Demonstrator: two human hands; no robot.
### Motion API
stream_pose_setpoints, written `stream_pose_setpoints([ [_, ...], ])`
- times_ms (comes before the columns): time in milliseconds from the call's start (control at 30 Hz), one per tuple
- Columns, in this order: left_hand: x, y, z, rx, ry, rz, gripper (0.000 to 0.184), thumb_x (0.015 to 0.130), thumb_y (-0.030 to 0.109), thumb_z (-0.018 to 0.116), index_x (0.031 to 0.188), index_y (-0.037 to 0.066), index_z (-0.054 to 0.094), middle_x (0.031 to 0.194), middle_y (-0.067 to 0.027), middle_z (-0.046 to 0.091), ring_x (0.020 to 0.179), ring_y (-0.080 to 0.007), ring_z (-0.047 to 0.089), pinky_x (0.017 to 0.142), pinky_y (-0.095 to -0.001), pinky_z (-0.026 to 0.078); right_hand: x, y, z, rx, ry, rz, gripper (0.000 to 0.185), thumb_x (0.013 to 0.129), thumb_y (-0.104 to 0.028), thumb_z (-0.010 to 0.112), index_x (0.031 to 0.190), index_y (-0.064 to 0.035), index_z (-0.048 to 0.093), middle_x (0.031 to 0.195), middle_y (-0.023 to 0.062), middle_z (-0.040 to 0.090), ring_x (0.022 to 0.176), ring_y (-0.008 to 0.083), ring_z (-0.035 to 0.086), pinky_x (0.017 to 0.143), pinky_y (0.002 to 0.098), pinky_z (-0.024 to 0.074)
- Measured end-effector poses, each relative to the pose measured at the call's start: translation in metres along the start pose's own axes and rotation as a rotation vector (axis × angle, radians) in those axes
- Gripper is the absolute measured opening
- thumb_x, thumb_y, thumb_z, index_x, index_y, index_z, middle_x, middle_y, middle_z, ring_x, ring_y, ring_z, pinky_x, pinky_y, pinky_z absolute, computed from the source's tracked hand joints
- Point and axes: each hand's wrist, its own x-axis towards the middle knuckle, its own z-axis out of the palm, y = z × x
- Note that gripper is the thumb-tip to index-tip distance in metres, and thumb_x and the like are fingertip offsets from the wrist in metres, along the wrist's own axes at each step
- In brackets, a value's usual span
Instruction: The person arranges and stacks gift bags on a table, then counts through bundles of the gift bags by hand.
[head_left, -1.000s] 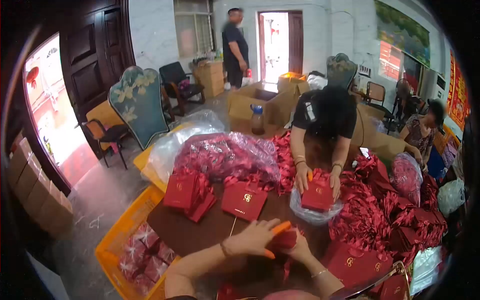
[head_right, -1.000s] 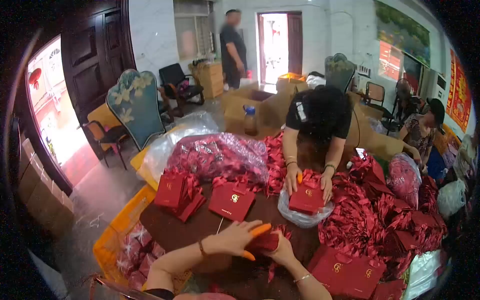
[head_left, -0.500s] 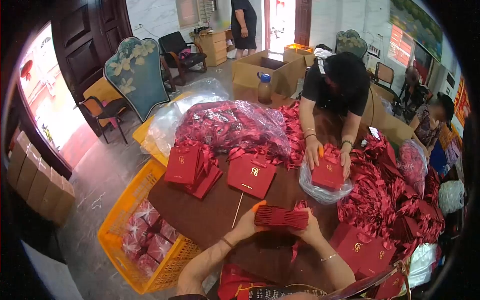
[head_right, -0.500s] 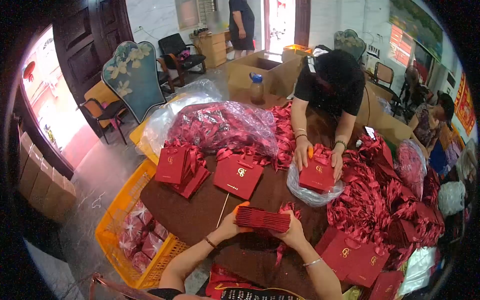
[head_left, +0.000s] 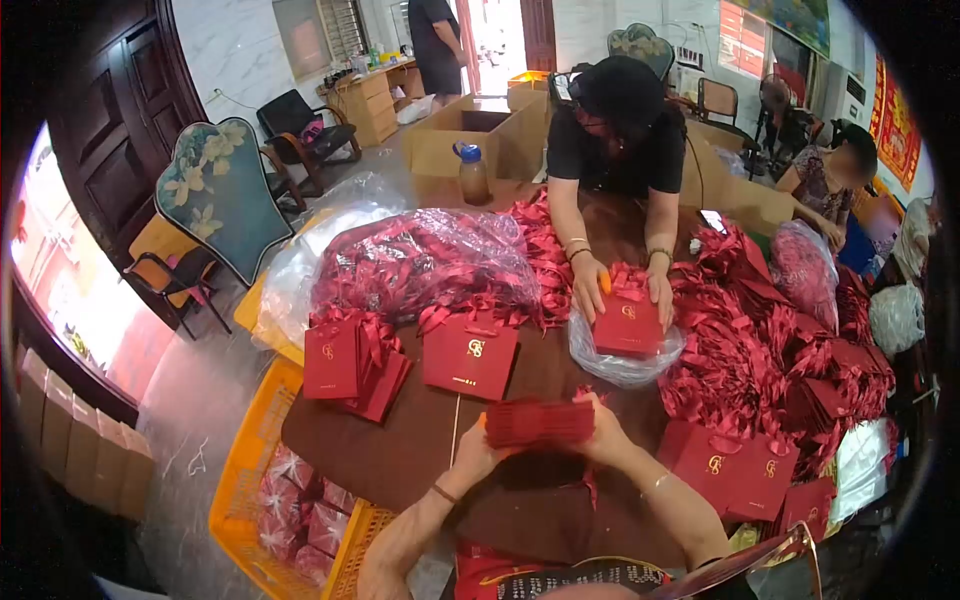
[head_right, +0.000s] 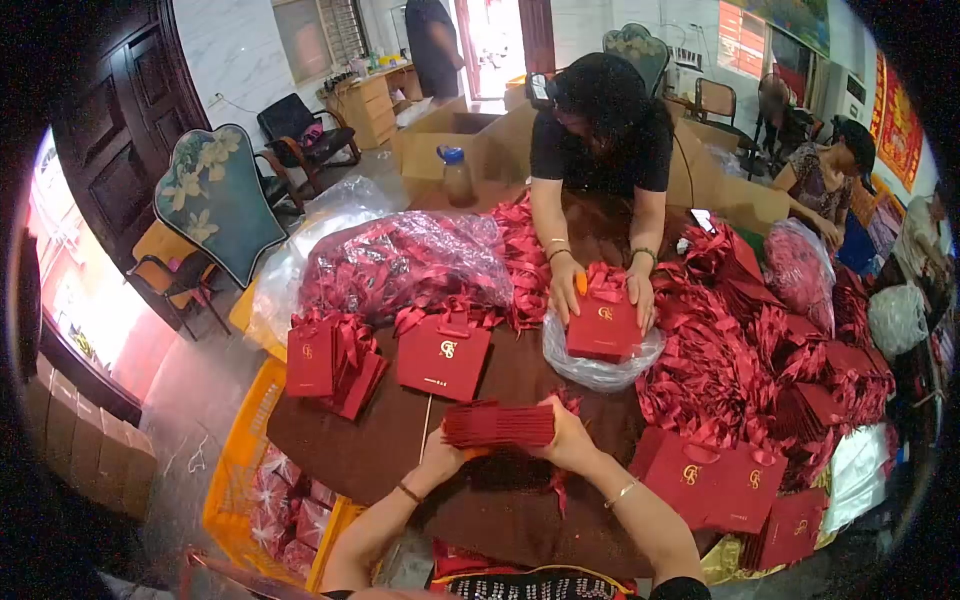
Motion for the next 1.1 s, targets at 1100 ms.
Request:
stream_pose_setpoints([
  [1100,-0.010,0.064,0.029,0.031,-0.041,0.189,0.060,0.066,0.001,0.075,0.119,0.001,0.047,0.108,-0.0116,0.060,0.099,-0.0243,0.059,0.086,-0.0378,0.050,-0.019,-0.041,-0.011,0.288,0.040,-0.073,0.044,0.062,-0.011,0.080,0.091,-0.0042,0.049,0.087,0.0044,0.056,0.084,0.0156,0.054,0.079,0.0289,0.0429],
])
